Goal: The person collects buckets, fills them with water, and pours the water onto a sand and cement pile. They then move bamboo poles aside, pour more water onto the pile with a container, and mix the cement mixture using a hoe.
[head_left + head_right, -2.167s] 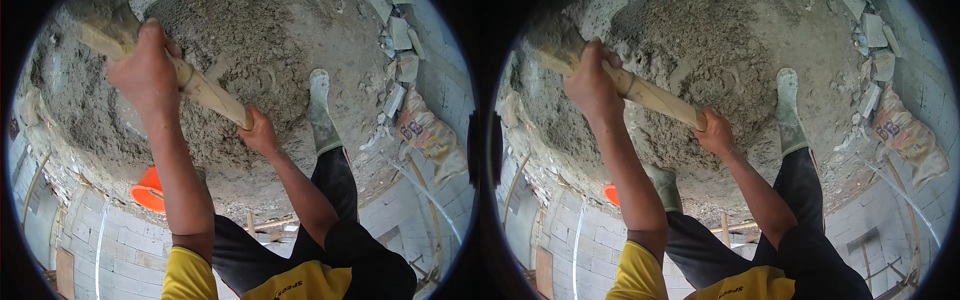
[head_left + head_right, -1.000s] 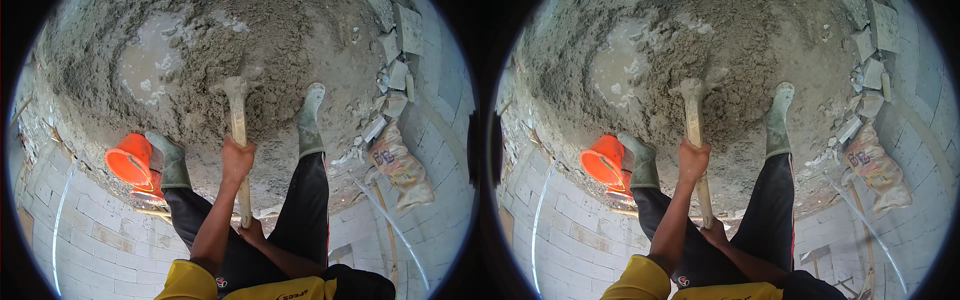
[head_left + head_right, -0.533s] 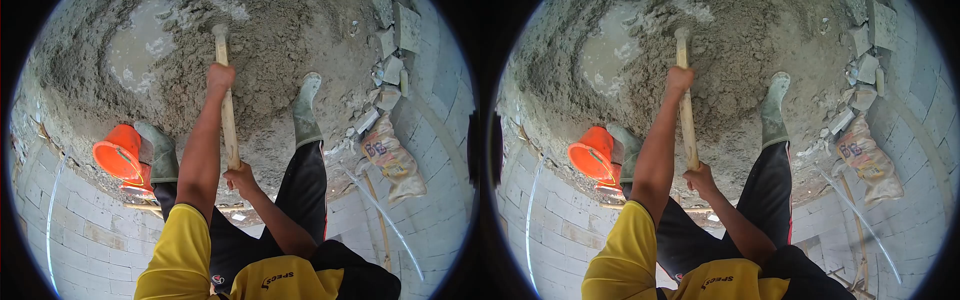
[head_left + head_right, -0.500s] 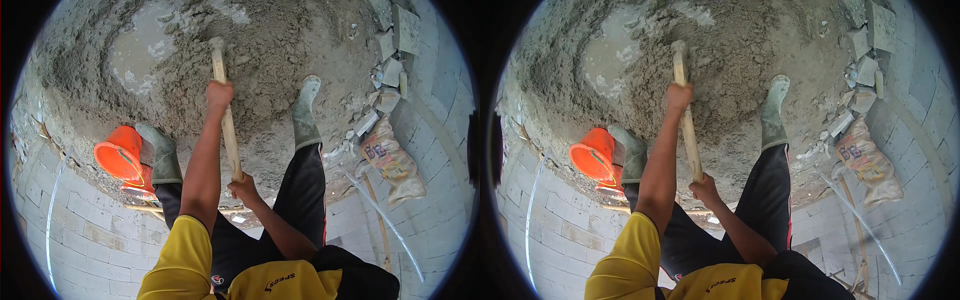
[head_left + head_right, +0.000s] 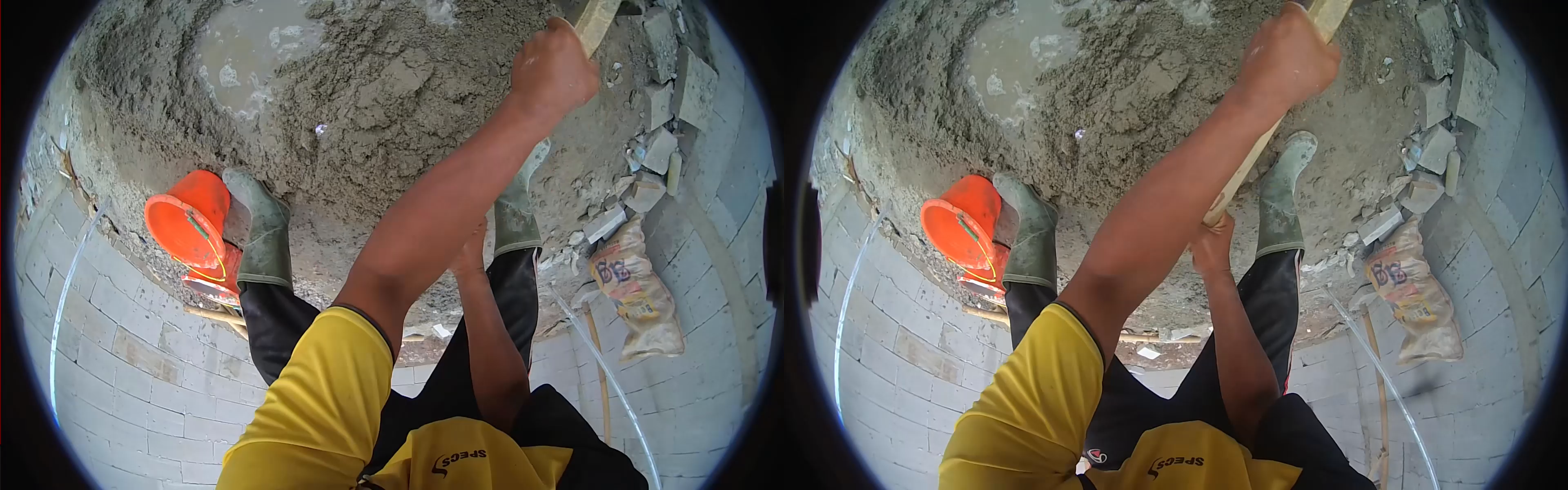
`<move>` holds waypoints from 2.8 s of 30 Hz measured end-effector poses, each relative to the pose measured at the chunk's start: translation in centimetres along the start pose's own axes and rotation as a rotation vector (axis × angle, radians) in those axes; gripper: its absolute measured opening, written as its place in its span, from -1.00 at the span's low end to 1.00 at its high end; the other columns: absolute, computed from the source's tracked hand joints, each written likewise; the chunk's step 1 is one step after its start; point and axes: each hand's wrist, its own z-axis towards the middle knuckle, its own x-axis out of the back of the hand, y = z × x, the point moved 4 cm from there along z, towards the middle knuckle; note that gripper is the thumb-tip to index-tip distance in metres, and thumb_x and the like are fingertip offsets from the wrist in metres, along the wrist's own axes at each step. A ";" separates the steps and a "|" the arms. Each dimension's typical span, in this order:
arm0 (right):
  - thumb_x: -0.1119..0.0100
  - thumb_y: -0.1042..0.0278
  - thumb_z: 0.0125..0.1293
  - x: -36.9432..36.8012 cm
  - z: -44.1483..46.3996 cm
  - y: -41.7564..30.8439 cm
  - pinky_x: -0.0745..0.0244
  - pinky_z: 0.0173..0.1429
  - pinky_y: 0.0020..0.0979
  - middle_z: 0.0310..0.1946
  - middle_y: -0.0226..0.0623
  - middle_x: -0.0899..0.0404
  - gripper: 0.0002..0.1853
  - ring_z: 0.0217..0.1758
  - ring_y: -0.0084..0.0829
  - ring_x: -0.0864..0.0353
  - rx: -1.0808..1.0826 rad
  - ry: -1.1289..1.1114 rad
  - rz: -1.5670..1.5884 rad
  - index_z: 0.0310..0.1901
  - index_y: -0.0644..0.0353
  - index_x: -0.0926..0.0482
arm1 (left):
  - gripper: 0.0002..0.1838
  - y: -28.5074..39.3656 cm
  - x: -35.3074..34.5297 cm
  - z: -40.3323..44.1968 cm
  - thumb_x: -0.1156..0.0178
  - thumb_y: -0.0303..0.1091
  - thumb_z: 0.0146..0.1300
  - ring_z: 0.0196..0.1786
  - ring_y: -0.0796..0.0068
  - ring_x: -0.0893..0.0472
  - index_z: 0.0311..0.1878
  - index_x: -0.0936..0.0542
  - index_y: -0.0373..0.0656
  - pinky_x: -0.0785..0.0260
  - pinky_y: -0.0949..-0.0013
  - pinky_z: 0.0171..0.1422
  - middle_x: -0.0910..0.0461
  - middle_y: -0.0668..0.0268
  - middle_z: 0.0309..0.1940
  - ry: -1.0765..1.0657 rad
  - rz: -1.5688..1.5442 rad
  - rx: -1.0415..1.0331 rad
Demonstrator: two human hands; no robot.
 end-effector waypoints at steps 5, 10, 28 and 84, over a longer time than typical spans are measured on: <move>-0.19 0.57 0.11 -4.0 -15.4 7.9 -0.28 -0.63 -0.39 -0.61 -0.38 -0.43 -0.80 -0.71 -0.45 -0.42 -0.874 0.149 0.282 -0.21 0.28 -0.46 | -0.57 -22.9 0.4 -11.8 -0.21 -0.28 0.16 0.02 -0.04 -0.67 -0.02 -0.60 -0.46 -0.51 0.11 0.13 -0.62 -0.22 -0.05 -0.290 0.210 0.790; -0.21 0.56 0.00 2.9 -25.2 7.3 -0.43 -0.57 -0.37 -0.60 -0.25 -0.53 -0.78 -0.65 -0.48 -0.55 -0.774 -0.041 -0.527 -0.28 0.36 -0.46 | -0.61 -18.8 7.1 -25.1 -0.29 -0.28 0.14 -0.20 0.13 -0.70 -0.10 -0.55 -0.43 -0.51 0.21 -0.11 -0.65 -0.09 -0.28 -0.045 -0.078 0.841; -0.27 0.57 -0.02 9.5 -17.7 7.4 -0.54 -0.35 -0.32 -0.45 -0.11 -0.61 -0.56 -0.45 -0.30 -0.65 -0.490 -0.105 -0.791 -0.02 0.41 -0.54 | -0.77 -22.7 3.9 -22.1 -0.19 -0.34 0.23 -0.60 0.44 -0.54 -0.28 -0.58 -0.37 -0.37 0.37 -0.48 -0.54 0.27 -0.64 0.164 -0.347 0.813; -0.29 0.34 0.00 -19.8 -1.5 5.0 -0.56 -0.04 -0.10 -0.29 0.13 -0.66 -0.64 -0.15 0.09 -0.68 -0.113 -0.581 -1.423 -0.14 0.35 -0.60 | -0.53 -40.7 36.3 -15.8 -0.22 -0.28 0.19 -0.42 0.21 -0.61 -0.07 -0.54 -0.62 -0.44 0.15 -0.26 -0.57 0.07 -0.50 0.913 -0.566 0.964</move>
